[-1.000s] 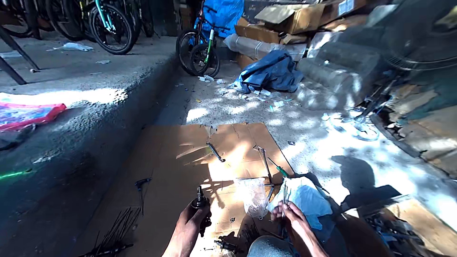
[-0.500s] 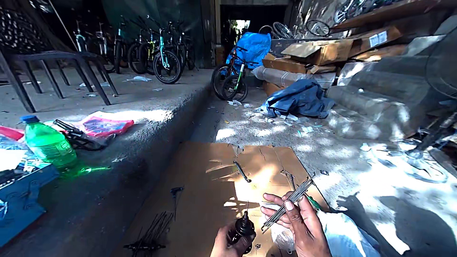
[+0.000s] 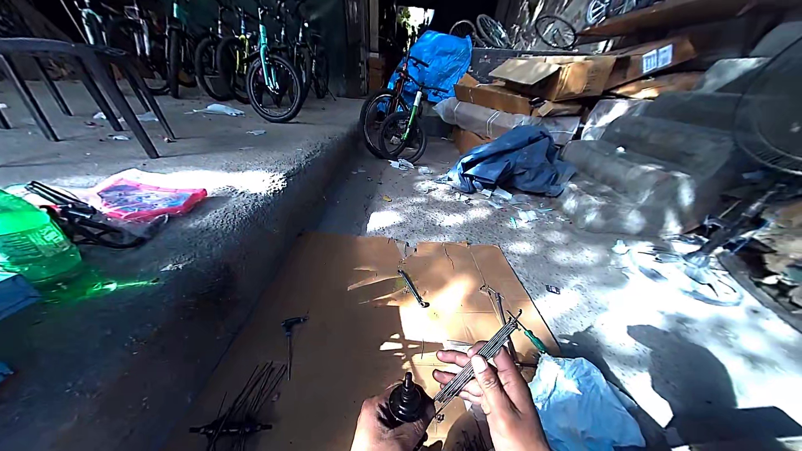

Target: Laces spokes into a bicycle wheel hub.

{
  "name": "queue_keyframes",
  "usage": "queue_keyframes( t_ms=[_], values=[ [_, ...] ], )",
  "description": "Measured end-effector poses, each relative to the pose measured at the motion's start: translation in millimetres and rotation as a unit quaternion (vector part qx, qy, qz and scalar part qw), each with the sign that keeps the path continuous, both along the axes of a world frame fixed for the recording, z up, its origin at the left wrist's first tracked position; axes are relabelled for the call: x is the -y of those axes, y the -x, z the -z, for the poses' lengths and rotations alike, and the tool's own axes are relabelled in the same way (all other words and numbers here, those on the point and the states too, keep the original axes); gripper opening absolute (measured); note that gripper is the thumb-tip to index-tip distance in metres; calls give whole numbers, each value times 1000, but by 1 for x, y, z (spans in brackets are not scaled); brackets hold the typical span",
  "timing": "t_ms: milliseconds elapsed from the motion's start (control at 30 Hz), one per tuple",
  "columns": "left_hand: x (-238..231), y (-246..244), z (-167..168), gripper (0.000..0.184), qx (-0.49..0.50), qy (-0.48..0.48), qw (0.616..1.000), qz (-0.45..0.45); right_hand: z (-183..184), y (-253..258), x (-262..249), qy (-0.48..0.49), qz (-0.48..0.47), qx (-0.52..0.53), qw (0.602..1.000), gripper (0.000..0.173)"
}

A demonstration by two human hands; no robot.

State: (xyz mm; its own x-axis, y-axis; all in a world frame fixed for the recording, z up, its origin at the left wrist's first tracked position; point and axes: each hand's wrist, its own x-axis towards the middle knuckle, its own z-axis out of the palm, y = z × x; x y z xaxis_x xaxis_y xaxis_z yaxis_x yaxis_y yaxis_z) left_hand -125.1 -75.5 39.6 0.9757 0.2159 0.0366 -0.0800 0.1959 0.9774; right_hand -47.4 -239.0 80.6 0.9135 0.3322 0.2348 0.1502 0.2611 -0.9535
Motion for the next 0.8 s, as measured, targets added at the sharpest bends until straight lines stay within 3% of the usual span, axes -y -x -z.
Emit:
queue_keyframes(
  t_ms=[100, 200, 300, 400, 467, 567, 667, 733, 800],
  values=[
    [-1, 0, -4, 13, -27, -20, 999, -3, -5, -21, 22, -66, 37, -47, 996, 26],
    [-2, 2, -2, 13, -40, -31, 998, -23, -9, -43, 53, -80, 122, 16, 989, 23],
    [-5, 3, -1, 16, -44, -90, 994, -49, -12, -46, 73, 134, 185, 196, 953, 27],
    [-7, 4, -2, 18, -47, -180, 981, -59, -2, -21, 66, 362, 97, 313, 873, 36],
    [-6, 4, -2, 17, -46, -171, 983, -47, 14, -14, 52, 428, 54, 387, 815, 31],
    [-7, 5, -3, 16, -48, -148, 987, -36, 34, -16, 43, 437, 43, 451, 777, 24],
    [-10, 7, 0, 19, -22, -111, 993, -26, 38, -19, 41, 442, 62, 418, 791, 20],
    [-14, 7, 4, 26, 20, -100, 995, 7, 33, -25, 41, 442, 67, 302, 842, 30],
    [-15, 5, 7, 28, 54, -115, 991, 31, 24, -30, 45, 339, 43, 174, 924, 34]
  ],
)
